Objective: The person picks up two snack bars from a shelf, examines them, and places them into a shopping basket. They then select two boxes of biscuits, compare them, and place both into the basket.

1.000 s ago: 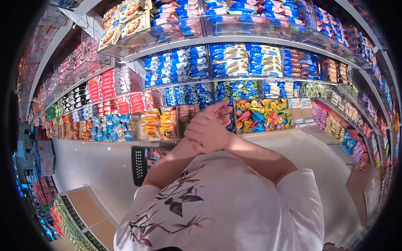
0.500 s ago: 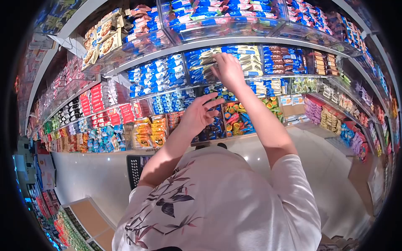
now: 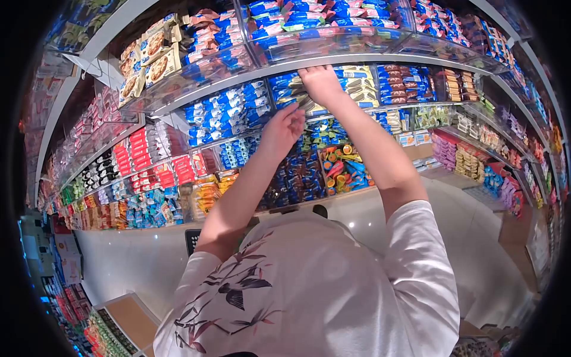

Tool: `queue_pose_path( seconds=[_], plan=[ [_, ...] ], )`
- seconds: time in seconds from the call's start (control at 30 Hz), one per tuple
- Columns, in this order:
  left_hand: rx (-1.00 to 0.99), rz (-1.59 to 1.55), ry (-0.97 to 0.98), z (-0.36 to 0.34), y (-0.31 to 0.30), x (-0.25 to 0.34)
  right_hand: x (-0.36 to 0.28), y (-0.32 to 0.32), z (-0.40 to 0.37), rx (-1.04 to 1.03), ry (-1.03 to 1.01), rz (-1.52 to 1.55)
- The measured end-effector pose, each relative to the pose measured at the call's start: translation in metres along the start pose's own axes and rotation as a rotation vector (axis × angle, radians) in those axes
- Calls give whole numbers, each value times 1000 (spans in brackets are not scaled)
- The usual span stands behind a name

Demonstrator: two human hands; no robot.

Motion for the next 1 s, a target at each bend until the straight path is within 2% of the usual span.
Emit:
queue_pose_path(
  seconds=[0.03,0.13,0.17,0.27,0.43,0.47,0.5,0.53,0.6,0.7,0.8,0.93,1.0],
  plan=[
    [-24,-47,45,12,5,6,-7,-9,-1,85,-22,-43],
    [73,-115,127,31,8,12,-16,-16,-7,-79,106,-23],
    [89,-103,129,39,2,8,-21,-22,-12,-26,113,-62],
    [140,-81,97,40,10,6,-27,-38,-24,-56,166,8],
    [-136,-105,128,51,2,-12,-33,-53,-47,83,56,403],
    [-210,-79,142,54,2,-20,-23,-61,-52,71,90,439],
    [-23,-175,184,45,12,-22,-11,-66,-58,56,122,477],
    [59,-119,214,30,24,-24,2,-68,-65,38,148,519],
    [98,-88,233,23,34,-37,50,-59,-78,177,249,462],
    [220,-191,242,24,48,-65,108,-46,-81,143,239,331],
    [19,-244,380,43,55,-84,129,-20,-74,-70,116,255],
    [56,-166,398,50,83,-93,136,-19,-67,5,-16,257],
    [89,-113,407,54,92,-95,140,-20,-64,-24,-38,278]
  ],
)
Point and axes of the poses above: each hand's wrist, its own z-axis towards the middle knuckle, its own y-axis out of the palm, x = y × z, the point moved 5 cm from there along z, towards the middle knuckle, and after that the axes turned 1 degree about y, right-handed, at the moved point
